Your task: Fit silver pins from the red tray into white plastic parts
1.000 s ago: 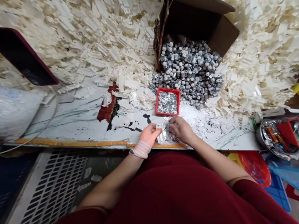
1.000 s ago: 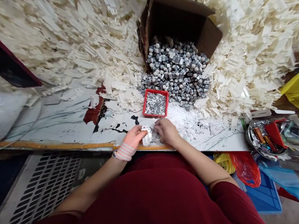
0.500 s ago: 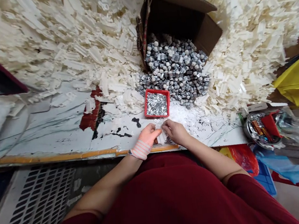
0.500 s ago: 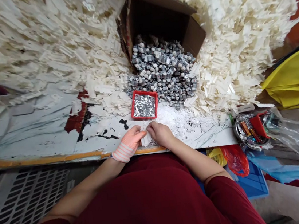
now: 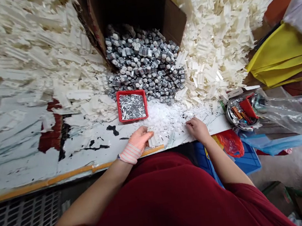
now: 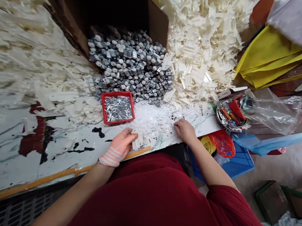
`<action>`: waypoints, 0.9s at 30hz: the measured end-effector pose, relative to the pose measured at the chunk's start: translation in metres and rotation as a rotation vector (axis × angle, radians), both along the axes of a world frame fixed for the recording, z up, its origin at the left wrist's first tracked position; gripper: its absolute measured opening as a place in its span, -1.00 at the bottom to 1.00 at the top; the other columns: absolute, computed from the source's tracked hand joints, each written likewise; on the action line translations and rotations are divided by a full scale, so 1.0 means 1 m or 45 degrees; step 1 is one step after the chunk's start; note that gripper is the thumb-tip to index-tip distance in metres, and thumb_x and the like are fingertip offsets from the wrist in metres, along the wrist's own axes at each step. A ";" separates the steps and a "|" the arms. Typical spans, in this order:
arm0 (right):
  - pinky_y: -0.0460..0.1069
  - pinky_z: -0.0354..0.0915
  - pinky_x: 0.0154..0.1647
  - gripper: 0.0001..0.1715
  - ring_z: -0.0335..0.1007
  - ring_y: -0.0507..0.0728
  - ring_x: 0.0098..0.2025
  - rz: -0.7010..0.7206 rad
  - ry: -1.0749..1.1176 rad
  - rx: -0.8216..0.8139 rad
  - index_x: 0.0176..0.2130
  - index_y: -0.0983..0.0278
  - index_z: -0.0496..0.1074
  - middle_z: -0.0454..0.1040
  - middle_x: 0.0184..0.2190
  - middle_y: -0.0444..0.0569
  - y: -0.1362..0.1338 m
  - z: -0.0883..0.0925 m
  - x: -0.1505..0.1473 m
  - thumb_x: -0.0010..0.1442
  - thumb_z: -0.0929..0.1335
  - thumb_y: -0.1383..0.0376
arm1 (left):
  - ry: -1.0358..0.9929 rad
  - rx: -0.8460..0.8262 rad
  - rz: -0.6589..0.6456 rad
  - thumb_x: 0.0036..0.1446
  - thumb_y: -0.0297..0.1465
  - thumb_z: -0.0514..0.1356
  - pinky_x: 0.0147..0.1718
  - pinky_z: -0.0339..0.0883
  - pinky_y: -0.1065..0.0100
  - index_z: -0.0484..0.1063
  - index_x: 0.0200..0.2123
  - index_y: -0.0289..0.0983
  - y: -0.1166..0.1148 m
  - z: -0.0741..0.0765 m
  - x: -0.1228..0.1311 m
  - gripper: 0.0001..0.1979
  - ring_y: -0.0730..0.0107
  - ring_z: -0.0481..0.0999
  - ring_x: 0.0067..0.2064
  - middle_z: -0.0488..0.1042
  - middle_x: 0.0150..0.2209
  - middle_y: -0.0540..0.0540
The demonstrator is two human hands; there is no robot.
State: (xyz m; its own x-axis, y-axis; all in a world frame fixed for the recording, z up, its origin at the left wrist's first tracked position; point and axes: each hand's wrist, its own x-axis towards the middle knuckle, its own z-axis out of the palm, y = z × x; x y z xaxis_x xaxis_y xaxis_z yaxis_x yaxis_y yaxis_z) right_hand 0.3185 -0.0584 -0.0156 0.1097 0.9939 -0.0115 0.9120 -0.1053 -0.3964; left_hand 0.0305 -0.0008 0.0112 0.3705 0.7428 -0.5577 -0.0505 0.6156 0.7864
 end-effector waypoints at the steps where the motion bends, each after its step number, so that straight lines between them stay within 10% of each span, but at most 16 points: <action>1: 0.03 0.31 -0.13 -0.77 0.40 0.18 -0.15 0.031 -0.044 -0.001 -0.21 0.24 0.51 0.49 -0.26 0.05 -0.002 -0.001 -0.001 0.25 0.27 0.28 | -0.012 0.007 -0.009 -0.15 -0.28 0.27 -0.57 0.26 0.42 0.28 -0.34 -0.25 0.000 -0.002 0.003 -0.69 0.44 0.40 -0.53 0.38 -0.55 0.09; 11: 0.03 0.31 -0.13 -0.71 0.36 0.21 -0.10 0.125 -0.116 -0.037 -0.11 0.28 0.49 0.46 -0.18 0.12 -0.011 -0.019 -0.027 0.29 0.25 0.25 | 0.075 0.057 -0.037 -0.13 -0.29 0.24 -0.66 0.16 0.45 0.29 -0.33 -0.26 -0.003 0.001 0.010 -0.72 0.46 0.33 -0.59 0.34 -0.59 0.11; 22: -0.07 0.21 -0.43 -0.75 0.36 0.07 -0.44 -0.349 0.390 -0.401 -0.44 0.24 0.47 0.46 -0.53 -0.12 -0.018 -0.024 -0.006 0.11 0.35 0.12 | 0.089 0.066 -0.124 -0.09 -0.32 0.23 -0.67 0.09 0.48 0.26 -0.35 -0.27 -0.005 0.010 0.013 -0.76 0.54 0.23 -0.61 0.20 -0.61 0.15; 27: -0.03 0.29 -0.28 -0.78 0.41 0.10 -0.31 -0.243 0.357 -0.173 -0.25 0.23 0.48 0.50 -0.34 -0.04 -0.019 -0.024 -0.009 0.16 0.33 0.17 | 0.129 0.115 -0.190 -0.08 -0.31 0.22 -0.64 0.04 0.48 0.23 -0.38 -0.26 -0.005 0.011 0.017 -0.76 0.55 0.19 -0.60 0.16 -0.62 0.16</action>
State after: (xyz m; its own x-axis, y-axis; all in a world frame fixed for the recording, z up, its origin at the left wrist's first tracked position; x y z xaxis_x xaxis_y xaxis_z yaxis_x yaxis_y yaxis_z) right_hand 0.3099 -0.0778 -0.0397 0.2670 0.9431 -0.1981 0.7289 -0.3321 -0.5987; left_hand 0.0472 -0.0061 0.0223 0.4259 0.7324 -0.5312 0.1183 0.5370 0.8353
